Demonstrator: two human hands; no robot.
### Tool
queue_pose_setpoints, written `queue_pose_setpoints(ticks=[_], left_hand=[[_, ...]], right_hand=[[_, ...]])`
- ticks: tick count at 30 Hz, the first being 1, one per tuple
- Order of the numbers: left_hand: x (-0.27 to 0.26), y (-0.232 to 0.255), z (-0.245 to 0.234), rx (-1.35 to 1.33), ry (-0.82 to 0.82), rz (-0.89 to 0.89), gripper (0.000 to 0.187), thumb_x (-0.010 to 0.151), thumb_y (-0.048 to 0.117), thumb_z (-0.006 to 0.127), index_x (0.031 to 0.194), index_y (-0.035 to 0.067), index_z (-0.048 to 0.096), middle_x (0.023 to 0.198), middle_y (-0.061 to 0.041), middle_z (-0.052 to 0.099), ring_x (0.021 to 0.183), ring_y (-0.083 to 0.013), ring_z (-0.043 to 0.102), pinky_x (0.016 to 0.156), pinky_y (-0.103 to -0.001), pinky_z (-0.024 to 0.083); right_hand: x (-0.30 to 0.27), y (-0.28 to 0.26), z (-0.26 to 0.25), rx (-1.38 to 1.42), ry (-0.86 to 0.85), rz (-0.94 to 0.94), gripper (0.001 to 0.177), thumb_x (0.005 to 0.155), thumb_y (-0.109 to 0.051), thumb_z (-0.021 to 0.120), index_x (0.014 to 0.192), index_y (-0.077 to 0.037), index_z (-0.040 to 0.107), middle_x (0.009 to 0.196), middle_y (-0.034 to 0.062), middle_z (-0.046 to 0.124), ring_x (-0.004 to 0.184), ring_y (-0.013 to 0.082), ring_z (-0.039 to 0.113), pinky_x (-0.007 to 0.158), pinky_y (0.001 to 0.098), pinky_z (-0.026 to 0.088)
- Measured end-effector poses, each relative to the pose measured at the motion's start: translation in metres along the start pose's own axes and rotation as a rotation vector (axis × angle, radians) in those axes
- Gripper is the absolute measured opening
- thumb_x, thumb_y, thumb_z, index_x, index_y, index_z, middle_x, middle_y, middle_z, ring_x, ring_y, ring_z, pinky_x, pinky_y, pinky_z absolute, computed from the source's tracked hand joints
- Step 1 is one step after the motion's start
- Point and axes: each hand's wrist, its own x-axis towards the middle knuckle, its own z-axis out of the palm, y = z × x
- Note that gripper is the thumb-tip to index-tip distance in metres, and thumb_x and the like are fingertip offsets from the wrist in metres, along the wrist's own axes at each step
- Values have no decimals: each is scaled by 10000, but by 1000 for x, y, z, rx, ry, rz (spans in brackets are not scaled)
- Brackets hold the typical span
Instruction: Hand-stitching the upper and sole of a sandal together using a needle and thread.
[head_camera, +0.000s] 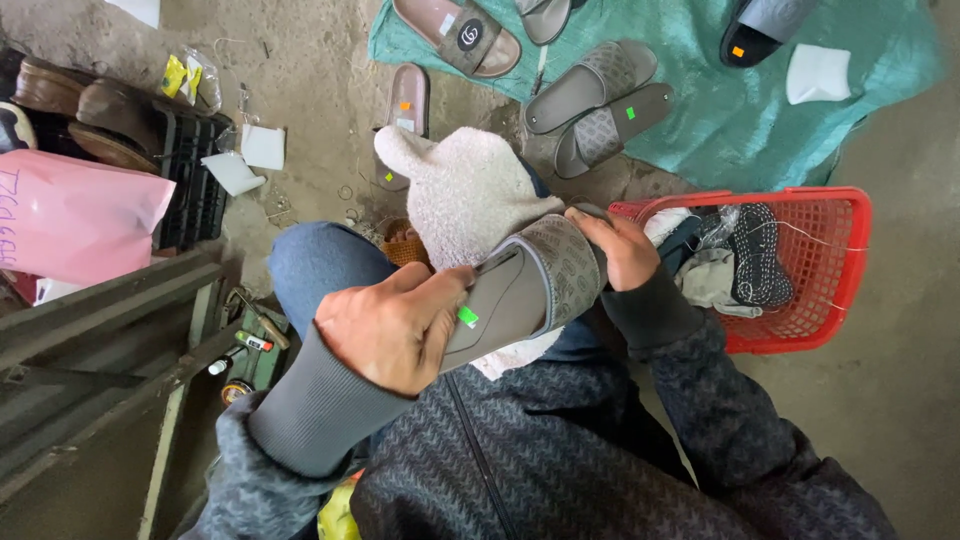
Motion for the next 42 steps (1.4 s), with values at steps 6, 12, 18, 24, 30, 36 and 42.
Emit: queue_pose_setpoints(ticks=[6, 12, 18, 24, 30, 36, 42], left_hand=[[-3, 0, 10, -17, 28, -1, 173, 949, 345, 525, 941, 321, 696, 724, 28, 585, 527, -305, 664, 521, -417, 568], [10, 19, -11, -26, 16, 35, 271, 947, 173, 509, 1047, 233, 754, 698, -36, 638, 497, -306, 689, 521, -434, 574], [10, 5, 20, 91, 70, 28, 291, 953, 334, 492, 1094, 335, 747, 714, 8, 609, 483, -258, 668, 509, -388, 557], [13, 8, 13, 65, 27, 30, 290, 965, 325, 470, 1074, 322, 738, 728, -2, 626, 492, -277, 689, 547, -406, 586], [15, 10, 14, 60, 4, 25, 270, 972, 304, 470, 1047, 286, 728, 731, -22, 631, 494, -302, 694, 550, -423, 590], [14, 16, 16, 145, 41, 26, 237, 933, 328, 509, 1007, 309, 733, 744, 12, 644, 464, -248, 681, 542, -390, 584], [8, 18, 20, 169, 76, 5, 264, 912, 338, 508, 1050, 324, 733, 737, 23, 654, 491, -248, 699, 534, -398, 593]], right_hand=[[14, -37, -4, 655, 107, 487, 210, 990, -250, 710, 1100, -91, 794, 961, 67, 750, 892, 94, 666, 865, 288, 606], [6, -21, -7, 555, 14, 413, 293, 1041, -224, 615, 1253, -61, 736, 1179, 138, 735, 1124, 135, 650, 1064, 373, 527], [5, -22, -11, 480, -26, 371, 324, 1066, -207, 550, 1294, -31, 697, 1245, 179, 692, 1199, 197, 613, 1096, 420, 494], [4, -29, -17, 415, -50, 329, 356, 1090, -190, 484, 1335, 0, 659, 1311, 221, 649, 1274, 260, 577, 1128, 469, 461], [4, -44, -26, 353, -66, 284, 388, 1115, -172, 419, 1375, 32, 621, 1377, 263, 607, 1348, 324, 541, 1160, 517, 428], [-3, 3, -15, 448, -47, 432, 394, 1067, -287, 575, 1341, -22, 675, 1257, 201, 685, 1181, 267, 633, 1067, 506, 500], [-8, -28, -11, 529, -23, 309, 309, 1034, -268, 640, 1186, -14, 727, 1070, 278, 725, 1070, 312, 698, 988, 545, 566]])
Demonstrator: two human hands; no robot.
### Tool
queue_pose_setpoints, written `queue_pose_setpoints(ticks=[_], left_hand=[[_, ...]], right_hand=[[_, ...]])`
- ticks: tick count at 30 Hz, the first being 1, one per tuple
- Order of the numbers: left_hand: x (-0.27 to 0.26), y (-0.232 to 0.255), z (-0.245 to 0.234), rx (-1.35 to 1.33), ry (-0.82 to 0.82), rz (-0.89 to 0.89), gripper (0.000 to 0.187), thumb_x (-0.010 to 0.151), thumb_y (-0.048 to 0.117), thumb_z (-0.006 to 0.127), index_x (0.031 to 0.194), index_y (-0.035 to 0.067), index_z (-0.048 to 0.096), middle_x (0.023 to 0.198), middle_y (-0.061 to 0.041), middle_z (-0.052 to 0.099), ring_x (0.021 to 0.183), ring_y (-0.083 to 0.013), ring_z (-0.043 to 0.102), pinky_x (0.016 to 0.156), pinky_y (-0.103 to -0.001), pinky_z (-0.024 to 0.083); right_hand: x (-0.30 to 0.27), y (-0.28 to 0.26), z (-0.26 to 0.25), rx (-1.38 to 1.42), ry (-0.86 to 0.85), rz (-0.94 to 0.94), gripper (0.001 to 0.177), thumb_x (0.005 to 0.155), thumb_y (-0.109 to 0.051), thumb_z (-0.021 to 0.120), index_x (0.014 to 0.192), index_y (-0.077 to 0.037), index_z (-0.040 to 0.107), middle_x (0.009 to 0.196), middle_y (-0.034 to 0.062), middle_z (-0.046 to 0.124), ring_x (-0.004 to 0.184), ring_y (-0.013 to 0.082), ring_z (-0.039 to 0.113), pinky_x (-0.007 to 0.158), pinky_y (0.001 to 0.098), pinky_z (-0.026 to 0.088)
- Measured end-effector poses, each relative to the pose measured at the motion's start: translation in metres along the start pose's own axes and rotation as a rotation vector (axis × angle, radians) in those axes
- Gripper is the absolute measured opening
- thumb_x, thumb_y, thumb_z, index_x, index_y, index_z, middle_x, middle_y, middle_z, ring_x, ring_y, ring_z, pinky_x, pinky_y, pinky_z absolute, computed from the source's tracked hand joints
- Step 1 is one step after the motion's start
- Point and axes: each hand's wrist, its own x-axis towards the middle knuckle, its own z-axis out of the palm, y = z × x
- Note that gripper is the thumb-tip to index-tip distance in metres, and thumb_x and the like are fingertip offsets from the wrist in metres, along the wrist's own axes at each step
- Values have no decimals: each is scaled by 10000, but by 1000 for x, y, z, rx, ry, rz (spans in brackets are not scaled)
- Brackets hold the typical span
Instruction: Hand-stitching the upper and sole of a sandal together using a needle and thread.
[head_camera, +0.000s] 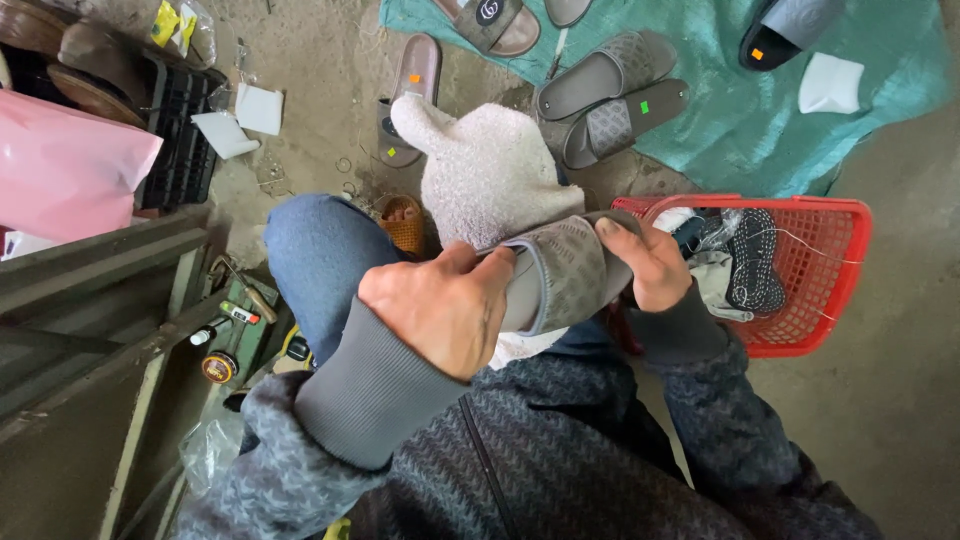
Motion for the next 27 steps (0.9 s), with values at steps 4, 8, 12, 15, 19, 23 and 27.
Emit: queue_pose_setpoints(ticks=[4, 8, 12, 15, 19, 23, 27], left_hand=[[-9, 3, -12, -13, 62, -3, 238, 880, 341, 559, 1030, 318, 743, 717, 64, 621, 478, -216, 667, 524, -354, 574], [-29, -6, -13, -209, 55, -66, 213, 906, 298, 581, 1027, 276, 755, 659, 39, 601, 456, -288, 646, 475, -380, 564], [-52, -24, -16, -561, -20, -80, 203, 982, 207, 618, 1132, 115, 718, 864, 8, 709, 679, -207, 674, 627, -323, 534], [-71, -41, -6, -841, -37, -152, 207, 962, 144, 680, 1146, 83, 751, 696, 5, 457, 511, -122, 347, 536, -284, 368], [-115, -71, 36, -1107, -88, -261, 192, 969, 103, 692, 1140, 33, 741, 731, 45, 423, 565, -32, 272, 522, -264, 250], [-138, -96, 55, -1174, -130, -320, 295, 981, 195, 669, 1224, 30, 696, 922, -70, 720, 757, -180, 637, 690, -349, 574], [-144, -111, 56, -1144, -201, -269, 355, 1008, 258, 633, 1303, 61, 656, 974, -100, 766, 845, -301, 776, 769, -442, 748]], right_hand=[[-19, -21, 7, -135, -86, -149, 225, 1031, -207, 644, 1090, -23, 759, 898, 146, 751, 878, 148, 664, 772, 363, 593], [-48, -33, 14, -200, -112, -139, 271, 836, -241, 789, 1058, -88, 763, 774, 54, 742, 734, 130, 664, 676, 296, 569], [-77, -87, 44, -476, -246, -173, 357, 928, -395, 565, 1065, -95, 700, 575, -25, 578, 417, 119, 476, 371, 306, 430], [-96, -107, 68, -635, -118, -435, 266, 931, -278, 612, 1070, -76, 715, 784, 53, 746, 556, 204, 658, 544, 354, 542], [-106, -107, 100, -736, 44, -704, 253, 900, -153, 623, 1110, -26, 683, 819, 75, 710, 640, 244, 669, 591, 404, 496], [-105, -99, 112, -755, -23, -617, 340, 845, -180, 657, 1162, -61, 686, 877, 46, 760, 688, 233, 707, 594, 384, 531], [-105, -98, 121, -692, -75, -425, 399, 779, -208, 633, 1167, -124, 676, 818, 47, 757, 700, 274, 718, 523, 451, 489]])
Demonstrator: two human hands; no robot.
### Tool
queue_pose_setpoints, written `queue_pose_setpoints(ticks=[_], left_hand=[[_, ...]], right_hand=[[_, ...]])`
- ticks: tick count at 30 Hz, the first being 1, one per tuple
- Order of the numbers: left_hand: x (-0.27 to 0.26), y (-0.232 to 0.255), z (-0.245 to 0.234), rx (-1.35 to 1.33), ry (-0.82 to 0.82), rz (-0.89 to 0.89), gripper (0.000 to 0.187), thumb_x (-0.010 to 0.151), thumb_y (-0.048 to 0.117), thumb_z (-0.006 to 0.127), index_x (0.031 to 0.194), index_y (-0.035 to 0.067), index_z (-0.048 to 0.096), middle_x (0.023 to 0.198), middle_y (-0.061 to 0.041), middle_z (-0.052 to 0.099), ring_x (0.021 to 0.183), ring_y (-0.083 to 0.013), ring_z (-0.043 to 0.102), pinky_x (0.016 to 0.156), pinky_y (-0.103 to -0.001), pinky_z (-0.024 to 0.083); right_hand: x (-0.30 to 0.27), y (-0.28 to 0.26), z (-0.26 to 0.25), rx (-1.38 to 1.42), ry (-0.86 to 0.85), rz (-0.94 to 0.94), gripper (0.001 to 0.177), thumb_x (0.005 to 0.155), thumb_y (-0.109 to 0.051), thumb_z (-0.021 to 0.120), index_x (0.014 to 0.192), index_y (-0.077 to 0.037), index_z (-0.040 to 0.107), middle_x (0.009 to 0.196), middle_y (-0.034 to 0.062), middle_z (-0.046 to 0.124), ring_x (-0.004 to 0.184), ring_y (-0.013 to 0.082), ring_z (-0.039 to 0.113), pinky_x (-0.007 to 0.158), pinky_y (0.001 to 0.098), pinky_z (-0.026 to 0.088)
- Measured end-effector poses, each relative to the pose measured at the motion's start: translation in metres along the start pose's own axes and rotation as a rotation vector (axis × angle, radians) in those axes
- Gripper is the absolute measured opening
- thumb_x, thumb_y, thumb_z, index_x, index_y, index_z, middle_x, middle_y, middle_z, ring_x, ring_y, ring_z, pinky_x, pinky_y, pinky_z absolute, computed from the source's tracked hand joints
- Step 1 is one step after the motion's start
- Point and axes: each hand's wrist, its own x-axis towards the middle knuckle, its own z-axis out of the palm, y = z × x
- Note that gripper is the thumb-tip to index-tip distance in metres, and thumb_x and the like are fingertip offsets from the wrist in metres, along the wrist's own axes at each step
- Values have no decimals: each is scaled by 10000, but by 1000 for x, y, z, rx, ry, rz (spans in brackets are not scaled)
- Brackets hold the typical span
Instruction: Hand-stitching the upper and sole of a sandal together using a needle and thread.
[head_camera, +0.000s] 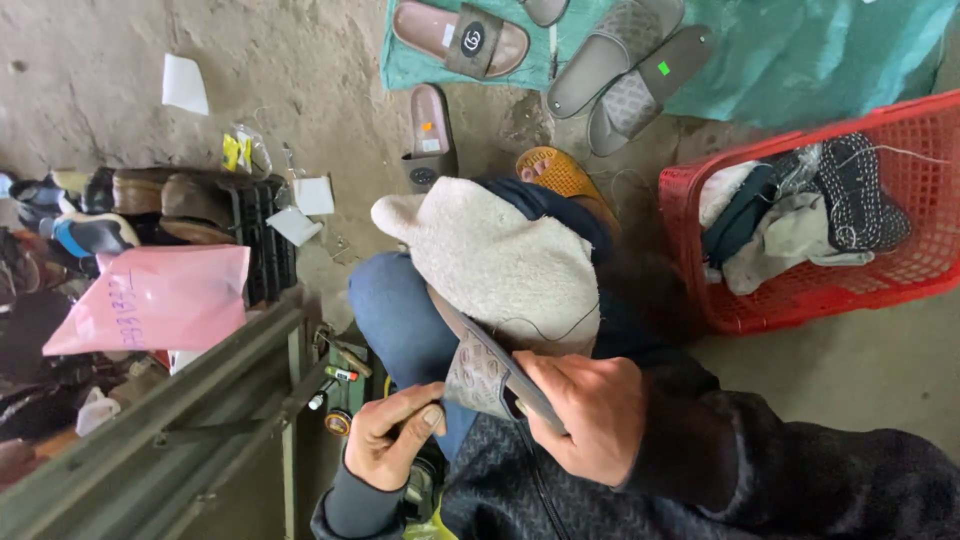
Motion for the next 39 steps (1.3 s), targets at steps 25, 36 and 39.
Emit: queue_pose_setpoints(ticks=[25, 36, 39], left_hand=[[40, 44, 36, 613, 177, 349, 254, 958, 206, 693, 1132, 25, 732, 798, -61, 662, 525, -166, 537, 483, -303, 464], [36, 32, 49, 504, 181, 257, 255, 984, 172, 654, 1165, 6, 721, 759, -31, 607, 506, -125, 462, 455, -268, 409], [37, 33, 48, 205, 154, 146, 282, 979, 176, 674, 1204, 15, 724, 939, -94, 795, 688, -121, 704, 584, -259, 607]], right_hand=[[1, 6, 29, -370, 277, -138, 189, 974, 21, 681, 1148, 93, 661, 1016, 186, 747, 932, 232, 756, 765, 324, 628], [-2, 11, 29, -413, 260, -200, 214, 979, 20, 666, 1178, 98, 658, 1026, 189, 758, 931, 231, 764, 758, 313, 631], [-1, 10, 29, -428, 266, -211, 187, 982, 24, 657, 1153, 102, 650, 959, 171, 729, 855, 220, 734, 751, 320, 618]])
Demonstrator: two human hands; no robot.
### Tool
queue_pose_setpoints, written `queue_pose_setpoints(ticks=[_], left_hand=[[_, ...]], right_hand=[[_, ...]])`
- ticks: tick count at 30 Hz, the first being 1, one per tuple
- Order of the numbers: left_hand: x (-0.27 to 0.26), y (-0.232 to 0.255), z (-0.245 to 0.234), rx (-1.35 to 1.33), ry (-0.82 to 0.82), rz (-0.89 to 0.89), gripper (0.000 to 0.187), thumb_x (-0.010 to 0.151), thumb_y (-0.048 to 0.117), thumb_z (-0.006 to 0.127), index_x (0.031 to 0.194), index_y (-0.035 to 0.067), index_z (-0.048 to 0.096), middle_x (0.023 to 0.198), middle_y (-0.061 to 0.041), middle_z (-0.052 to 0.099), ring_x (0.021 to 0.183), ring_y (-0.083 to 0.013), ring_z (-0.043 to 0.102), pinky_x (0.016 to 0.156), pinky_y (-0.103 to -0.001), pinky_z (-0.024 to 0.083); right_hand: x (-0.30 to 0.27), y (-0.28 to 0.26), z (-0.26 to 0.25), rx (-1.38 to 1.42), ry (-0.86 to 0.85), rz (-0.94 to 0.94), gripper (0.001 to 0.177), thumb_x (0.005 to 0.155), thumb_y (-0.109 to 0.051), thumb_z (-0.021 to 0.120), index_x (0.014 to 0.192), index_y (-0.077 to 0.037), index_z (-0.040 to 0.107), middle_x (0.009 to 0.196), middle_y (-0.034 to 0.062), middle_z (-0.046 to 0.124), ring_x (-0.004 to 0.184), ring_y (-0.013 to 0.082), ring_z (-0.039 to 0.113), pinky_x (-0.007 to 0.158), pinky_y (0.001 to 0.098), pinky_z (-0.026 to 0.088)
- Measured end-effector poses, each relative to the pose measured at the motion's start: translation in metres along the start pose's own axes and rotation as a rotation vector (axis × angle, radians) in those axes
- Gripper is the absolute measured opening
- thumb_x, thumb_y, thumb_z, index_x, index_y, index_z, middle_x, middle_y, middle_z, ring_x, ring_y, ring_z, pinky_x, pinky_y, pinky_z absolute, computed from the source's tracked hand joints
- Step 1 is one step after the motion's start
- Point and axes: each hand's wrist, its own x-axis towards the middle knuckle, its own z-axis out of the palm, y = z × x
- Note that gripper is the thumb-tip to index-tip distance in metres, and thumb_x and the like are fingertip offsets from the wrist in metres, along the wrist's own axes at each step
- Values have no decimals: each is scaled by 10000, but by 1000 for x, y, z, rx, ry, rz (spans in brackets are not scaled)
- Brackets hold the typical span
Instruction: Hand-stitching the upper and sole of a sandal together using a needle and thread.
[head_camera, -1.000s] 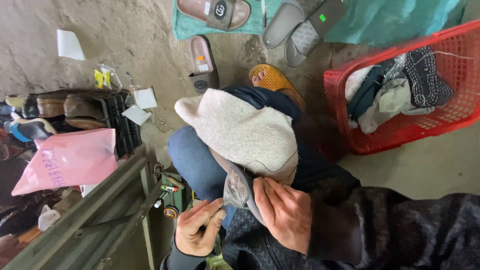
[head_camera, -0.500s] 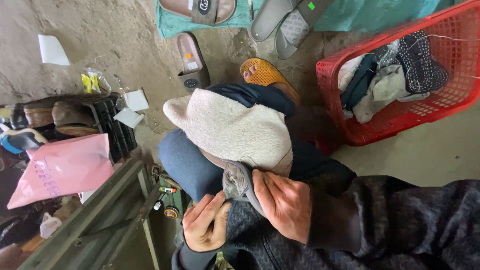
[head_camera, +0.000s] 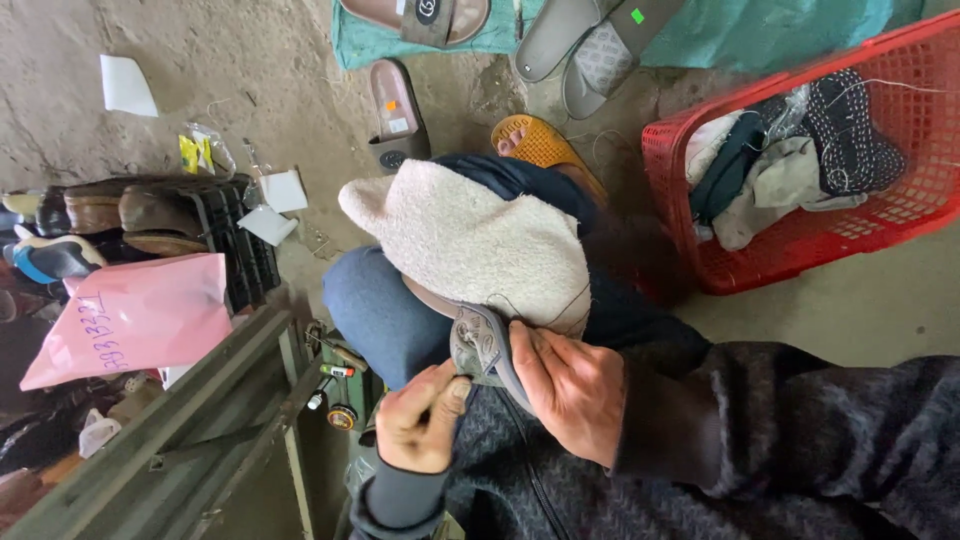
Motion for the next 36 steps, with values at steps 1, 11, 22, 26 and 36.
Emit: queue_pose_setpoints(ticks=[1, 11, 22, 26, 36], left_hand=[[0, 0, 1, -1, 1, -3, 282, 979, 176, 674, 1204, 15, 724, 939, -94, 795, 688, -121, 704, 584, -259, 607], [6, -5, 2, 161, -27, 140, 278, 1028, 193, 590, 1170, -12, 713, 753, -54, 599, 614, -150, 534, 505, -312, 457], [-20, -52, -59, 111, -171, 98, 240, 1016, 194, 617, 1120, -11, 684, 893, -132, 679, 744, -252, 608, 678, -380, 502], [-35, -71, -69, 73, -211, 75, 249, 1067, 239, 539, 1083, 1, 608, 899, -103, 564, 754, -247, 500, 703, -403, 433], [-17, -28, -54, 207, -261, -78, 290, 1027, 378, 481, 873, 136, 436, 652, -25, 300, 577, -219, 294, 557, -403, 283]], right_hand=[[-2, -1, 0, 1, -3, -1, 187, 982, 24, 657, 1153, 102, 650, 959, 171, 729, 855, 220, 734, 751, 320, 618], [-4, -5, -3, -61, -47, -77, 226, 1007, 19, 553, 1188, 125, 636, 1029, 211, 740, 944, 259, 744, 831, 332, 622], [-7, -33, -12, 203, -362, -159, 1193, 694, -803, 838, 1389, 102, 490, 1312, 246, 622, 1136, 331, 625, 928, 416, 512], [17, 5, -22, 311, -147, -110, 335, 935, -414, 626, 967, -88, 696, 990, 86, 714, 779, 270, 649, 562, 425, 502], [35, 10, -3, -9, -107, -205, 552, 731, -379, 934, 1142, -67, 737, 1399, 163, 649, 1352, 370, 530, 1151, 470, 433]])
